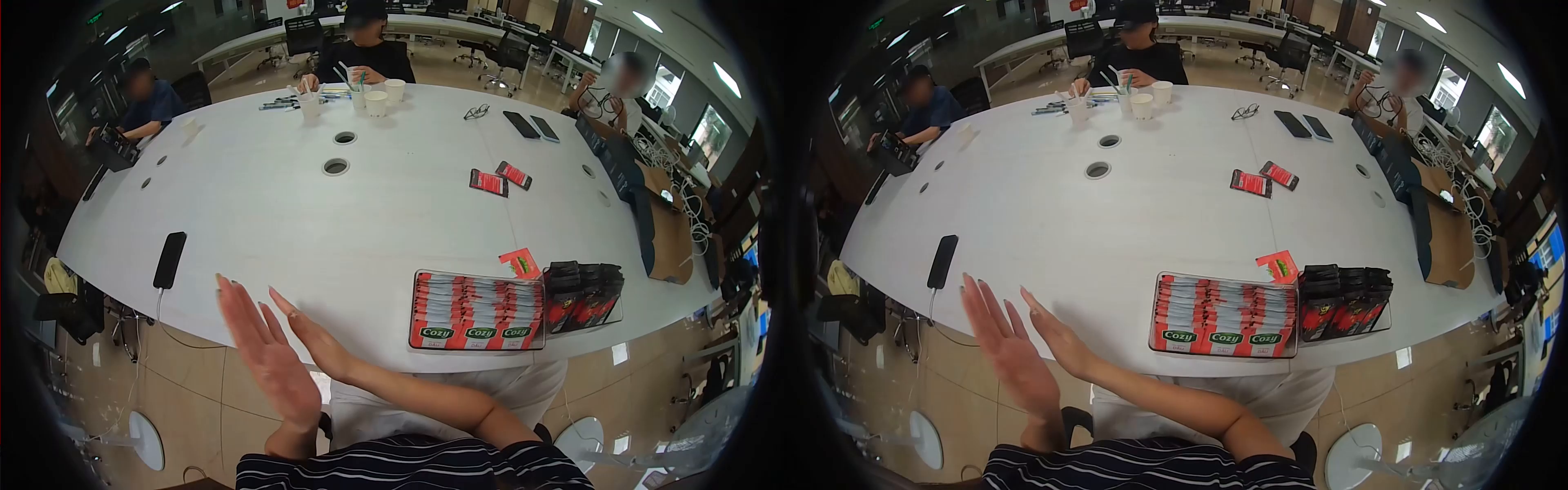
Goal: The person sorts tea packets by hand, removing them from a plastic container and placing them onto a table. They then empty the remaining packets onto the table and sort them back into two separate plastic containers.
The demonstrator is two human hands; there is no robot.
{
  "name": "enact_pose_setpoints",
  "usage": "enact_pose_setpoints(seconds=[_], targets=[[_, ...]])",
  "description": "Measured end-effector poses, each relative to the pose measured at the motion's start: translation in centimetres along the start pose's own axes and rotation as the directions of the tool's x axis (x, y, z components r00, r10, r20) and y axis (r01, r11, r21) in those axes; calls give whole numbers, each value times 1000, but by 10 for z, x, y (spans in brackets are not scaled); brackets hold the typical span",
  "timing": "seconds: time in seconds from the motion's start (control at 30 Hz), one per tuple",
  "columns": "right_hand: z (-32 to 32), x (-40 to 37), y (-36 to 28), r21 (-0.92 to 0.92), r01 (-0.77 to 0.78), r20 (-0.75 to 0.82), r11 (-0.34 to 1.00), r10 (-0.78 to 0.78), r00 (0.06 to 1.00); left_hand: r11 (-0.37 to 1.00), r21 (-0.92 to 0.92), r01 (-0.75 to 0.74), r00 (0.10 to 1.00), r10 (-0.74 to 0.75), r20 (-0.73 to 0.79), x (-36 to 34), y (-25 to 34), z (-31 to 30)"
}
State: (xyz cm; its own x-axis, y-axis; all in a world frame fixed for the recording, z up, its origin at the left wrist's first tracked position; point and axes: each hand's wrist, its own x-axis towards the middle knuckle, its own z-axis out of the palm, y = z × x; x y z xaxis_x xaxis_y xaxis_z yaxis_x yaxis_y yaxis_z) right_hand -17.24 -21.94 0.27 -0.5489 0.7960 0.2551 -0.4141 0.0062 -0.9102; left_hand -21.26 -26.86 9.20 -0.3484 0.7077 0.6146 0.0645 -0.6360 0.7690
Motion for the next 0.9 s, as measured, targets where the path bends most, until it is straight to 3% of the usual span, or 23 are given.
enact_pose_setpoints(seconds=[0.07, 0.1, 0.2, 0.23, 0.3, 0.33, 0.4, 0.5, 0.63, 0.73, 0.83, 0.9], targets=[[6, -4, -28, 319, -50, 64, 947, 31, 997, 953, 301, -18, 983, -38, 182, -13, -24, -1], [6, -9, -40, 359, -32, 44, 933, 17, 999, 897, 439, -47, 962, -79, 263, -21, -35, -2], [3, -21, -66, 440, 33, -25, 898, -25, 999, 874, 467, -135, 925, -57, 375, -24, -50, -10], [4, -21, -70, 297, 134, -88, 946, -113, 990, 864, 477, -164, 918, -44, 394, -24, -53, -9], [7, -23, -75, -15, 307, -174, 951, -305, 936, 939, 343, 10, 922, -141, 360, -28, -61, -10], [6, -23, -74, -204, 377, -78, 904, -399, 914, 956, 286, 73, 926, -171, 337, -27, -64, -11], [1, -22, -68, -536, 510, 155, 672, -516, 842, 979, 132, 158, 957, -184, 223, -35, -70, -11], [-5, -26, -58, -603, 504, 264, 619, -441, 858, 989, -77, 128, 992, -126, 28, -57, -73, -14], [-9, -32, -61, -532, 289, 121, 796, -266, 956, 982, -182, -47, 990, 21, -142, -83, -83, -12], [-14, -37, -51, -452, 369, 77, 812, -376, 923, 965, -214, -150, 971, 103, -216, -97, -96, 1], [-7, -52, -48, -372, 290, 48, 882, -293, 955, 952, -239, -192, 962, 135, -237, -102, -106, 15], [-23, -62, -57, -527, 285, 167, 801, -231, 958, 944, -252, -214, 960, 155, -235, -101, -111, 25]])
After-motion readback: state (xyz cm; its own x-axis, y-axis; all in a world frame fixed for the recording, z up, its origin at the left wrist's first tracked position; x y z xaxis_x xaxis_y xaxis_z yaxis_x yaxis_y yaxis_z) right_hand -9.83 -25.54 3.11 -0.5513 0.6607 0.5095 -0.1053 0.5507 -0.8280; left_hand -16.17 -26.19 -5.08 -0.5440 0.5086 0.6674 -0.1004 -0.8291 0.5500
